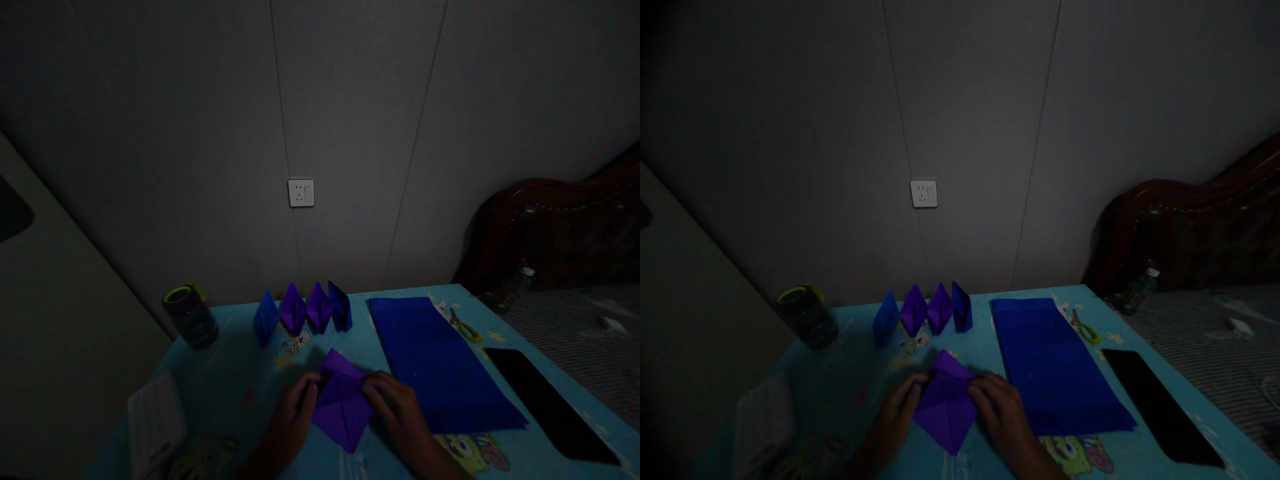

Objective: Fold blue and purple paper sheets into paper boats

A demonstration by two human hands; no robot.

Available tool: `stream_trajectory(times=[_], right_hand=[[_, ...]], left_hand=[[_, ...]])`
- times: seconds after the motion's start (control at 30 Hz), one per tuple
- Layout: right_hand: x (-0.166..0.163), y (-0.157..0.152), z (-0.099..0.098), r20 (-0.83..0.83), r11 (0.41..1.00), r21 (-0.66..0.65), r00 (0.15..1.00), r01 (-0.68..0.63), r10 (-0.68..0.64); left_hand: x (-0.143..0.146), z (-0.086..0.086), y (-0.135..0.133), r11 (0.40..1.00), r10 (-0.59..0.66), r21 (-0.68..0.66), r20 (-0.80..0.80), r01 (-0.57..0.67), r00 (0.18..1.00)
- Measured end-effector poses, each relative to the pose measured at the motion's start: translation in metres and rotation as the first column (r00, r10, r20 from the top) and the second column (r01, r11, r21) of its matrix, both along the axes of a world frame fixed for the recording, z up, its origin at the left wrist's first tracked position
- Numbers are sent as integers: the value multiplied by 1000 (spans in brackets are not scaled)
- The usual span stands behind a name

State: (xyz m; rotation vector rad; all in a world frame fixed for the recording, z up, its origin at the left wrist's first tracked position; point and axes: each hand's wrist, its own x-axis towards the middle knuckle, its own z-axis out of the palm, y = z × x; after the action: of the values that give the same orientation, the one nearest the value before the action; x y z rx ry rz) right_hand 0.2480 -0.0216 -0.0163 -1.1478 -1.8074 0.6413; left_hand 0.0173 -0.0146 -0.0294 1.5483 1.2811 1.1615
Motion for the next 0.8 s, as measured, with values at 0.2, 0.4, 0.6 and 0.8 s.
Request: stream_trajectory(times=[0.2, 0.4, 0.6, 0.8], right_hand=[[-4, -1, -3, 16, 997, -34, 998, 69, -68], [-6, -4, 1, -22, 994, -103, 999, 33, -35], [-9, -6, -10, -130, 978, -204, 989, 43, -70], [-9, 3, -17, -219, 948, -317, 974, -21, -52]], left_hand=[[1, -3, 2, 1000, 0, -17, -8, 0, 1000], [5, 4, 1, 994, 6, -113, -21, -8, 1000], [5, 5, 3, 997, -12, -74, 44, 15, 999], [1, -3, 6, 995, 47, -93, 42, -43, 998]])
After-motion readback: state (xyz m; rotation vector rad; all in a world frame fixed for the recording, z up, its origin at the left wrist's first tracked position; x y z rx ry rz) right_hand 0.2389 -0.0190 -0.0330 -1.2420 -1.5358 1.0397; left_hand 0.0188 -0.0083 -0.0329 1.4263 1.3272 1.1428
